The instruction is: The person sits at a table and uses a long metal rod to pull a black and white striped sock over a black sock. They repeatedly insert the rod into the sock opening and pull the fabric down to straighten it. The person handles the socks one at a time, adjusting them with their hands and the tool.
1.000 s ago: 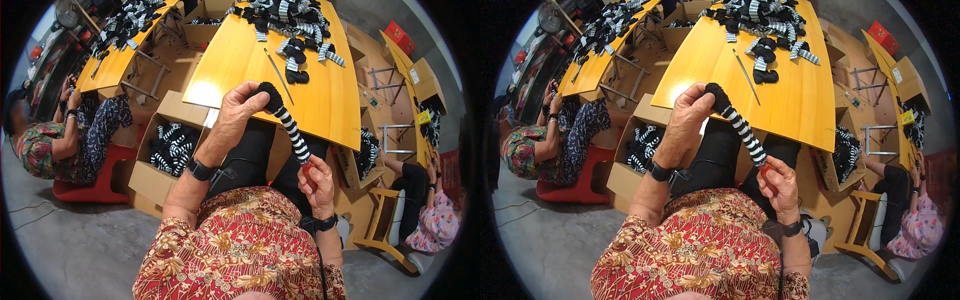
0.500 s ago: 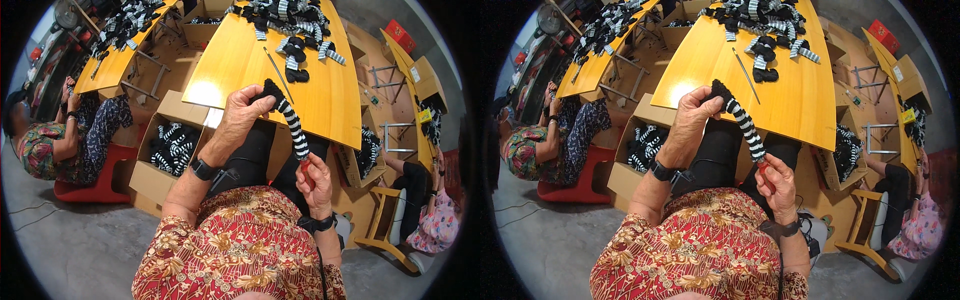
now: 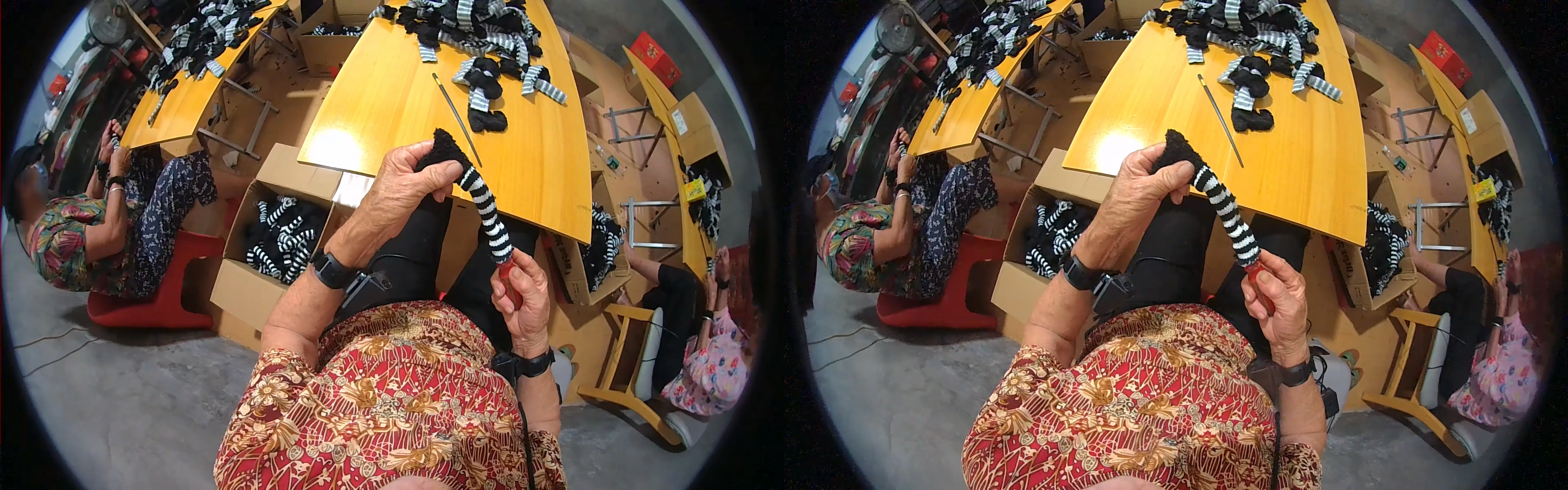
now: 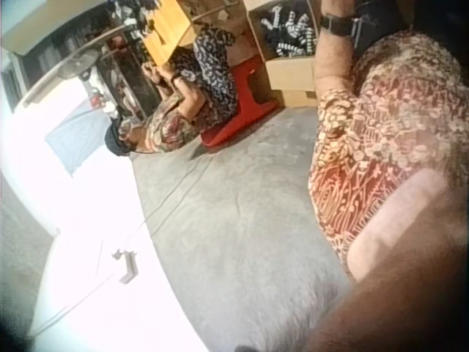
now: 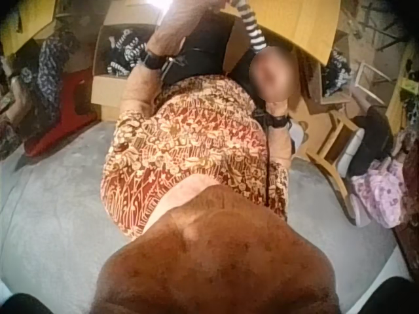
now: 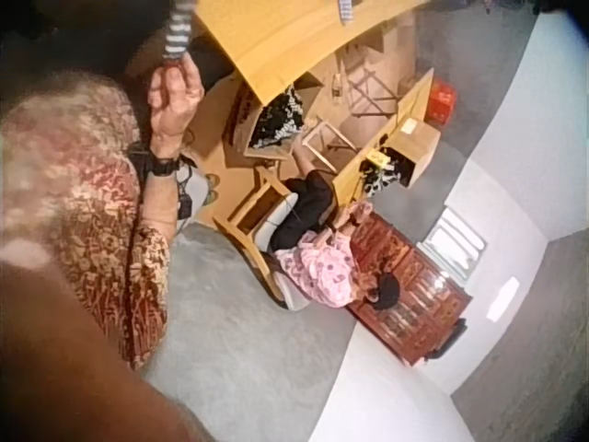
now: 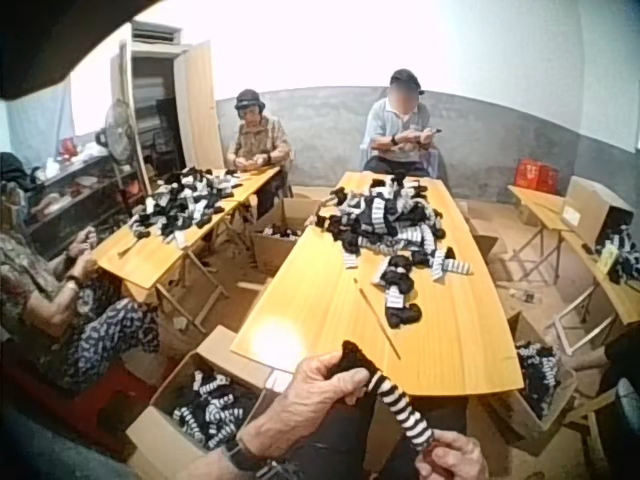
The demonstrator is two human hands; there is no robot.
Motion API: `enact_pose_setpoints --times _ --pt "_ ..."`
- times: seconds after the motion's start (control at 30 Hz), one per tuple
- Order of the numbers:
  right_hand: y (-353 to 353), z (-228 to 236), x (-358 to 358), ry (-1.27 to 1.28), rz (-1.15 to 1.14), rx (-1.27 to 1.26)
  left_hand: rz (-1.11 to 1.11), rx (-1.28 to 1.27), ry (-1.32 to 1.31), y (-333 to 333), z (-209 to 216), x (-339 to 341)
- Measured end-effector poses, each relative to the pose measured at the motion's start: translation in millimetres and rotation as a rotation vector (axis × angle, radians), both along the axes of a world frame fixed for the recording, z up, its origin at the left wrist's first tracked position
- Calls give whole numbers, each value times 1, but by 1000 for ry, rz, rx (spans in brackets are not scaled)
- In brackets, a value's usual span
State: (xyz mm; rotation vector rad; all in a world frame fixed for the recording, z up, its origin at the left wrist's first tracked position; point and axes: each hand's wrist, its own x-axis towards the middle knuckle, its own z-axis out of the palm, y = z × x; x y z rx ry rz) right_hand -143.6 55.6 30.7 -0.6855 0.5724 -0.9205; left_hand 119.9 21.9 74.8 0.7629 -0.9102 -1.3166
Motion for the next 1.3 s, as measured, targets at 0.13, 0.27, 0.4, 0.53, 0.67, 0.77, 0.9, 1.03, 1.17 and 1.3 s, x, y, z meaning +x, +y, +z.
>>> enact_pose_setpoints --times 0.13,0.27,0.4,0.53,0.67,0.77,0.9,1.03,1.17,1.3 --pt "3 -4 -7 -95 49 42 26 17 1 0 1 1" --pt "4 -12 -1 -223 93 130 8 -30 66 -3 -11 -10" --pt "6 -11 4 -217 46 147 -14 -14 13 -3 -5 -8" --pt "2 7 2 204 -142 -235 186 -26 -52 -1 3 -3" --pt "1 19 2 778 -349 -918 215 -26 4 6 -3 -2" --pt "4 22 10 947 -403 -1204 144 -2 131 8 -4 -13" --pt "10 17 16 1009 -409 -1287 96 65 234 2 -4 -17" --pt "12 9 17 1030 -441 -1304 94 84 254 -1 -10 -21" --pt "12 7 17 1028 -434 -1285 46 149 299 -1 -8 -24" --pt "11 17 14 921 -305 -1143 71 106 381 -3 -14 -18"
